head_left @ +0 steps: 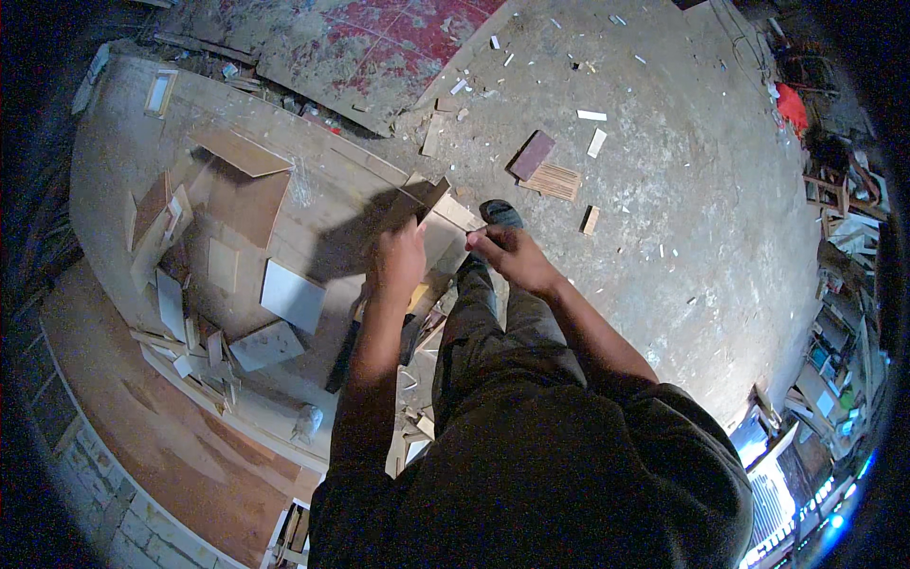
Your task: The person is using a hand saw to cut a notch into a piece of wood.
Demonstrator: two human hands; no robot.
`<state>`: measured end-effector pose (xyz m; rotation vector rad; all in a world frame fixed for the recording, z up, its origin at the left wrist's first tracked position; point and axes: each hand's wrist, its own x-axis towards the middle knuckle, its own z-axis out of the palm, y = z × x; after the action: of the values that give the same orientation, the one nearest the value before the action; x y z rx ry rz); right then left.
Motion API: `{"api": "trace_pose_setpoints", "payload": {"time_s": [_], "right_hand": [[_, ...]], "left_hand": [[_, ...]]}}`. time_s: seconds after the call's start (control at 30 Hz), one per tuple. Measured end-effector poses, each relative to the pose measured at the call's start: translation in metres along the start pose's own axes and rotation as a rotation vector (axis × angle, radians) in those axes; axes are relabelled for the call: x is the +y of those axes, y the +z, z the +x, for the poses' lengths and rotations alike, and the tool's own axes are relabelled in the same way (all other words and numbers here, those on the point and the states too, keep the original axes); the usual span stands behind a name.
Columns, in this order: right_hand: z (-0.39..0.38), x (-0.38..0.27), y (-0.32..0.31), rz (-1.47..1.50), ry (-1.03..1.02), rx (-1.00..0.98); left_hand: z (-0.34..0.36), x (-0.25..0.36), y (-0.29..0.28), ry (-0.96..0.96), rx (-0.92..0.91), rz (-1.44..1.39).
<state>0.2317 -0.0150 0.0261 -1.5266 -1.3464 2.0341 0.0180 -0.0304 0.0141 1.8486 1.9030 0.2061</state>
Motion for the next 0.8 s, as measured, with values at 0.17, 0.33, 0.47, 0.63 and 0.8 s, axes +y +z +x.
{"api": "trace_pose_setpoints", "payload": {"time_s": [0.17, 0.33, 0.47, 0.63, 0.8], "right_hand": [[0.009, -0.017, 0.003, -0.028, 0.041, -0.008], [0.016, -0.014, 0.010, -0.097, -0.144, 0.104], [0.002, -0.013, 0.010, -0.356, -0.164, 0.142], [0.010, -0.011, 0.027, -0.497, -0.154, 0.186], [0.024, -0.007, 0.033, -0.469, -0.287, 0.266]], "left_hand": [[0.008, -0.010, 0.001, -0.195, -0.147, 0.028], [0.012, -0.010, -0.009, -0.141, -0.106, -0.038], [0.012, -0.006, -0.010, -0.100, -0.135, 0.020], [0.006, -0.005, -0.002, -0.105, -0.102, 0.046], [0.011, 0.003, -0.015, -0.134, -0.128, 0.016]]}}
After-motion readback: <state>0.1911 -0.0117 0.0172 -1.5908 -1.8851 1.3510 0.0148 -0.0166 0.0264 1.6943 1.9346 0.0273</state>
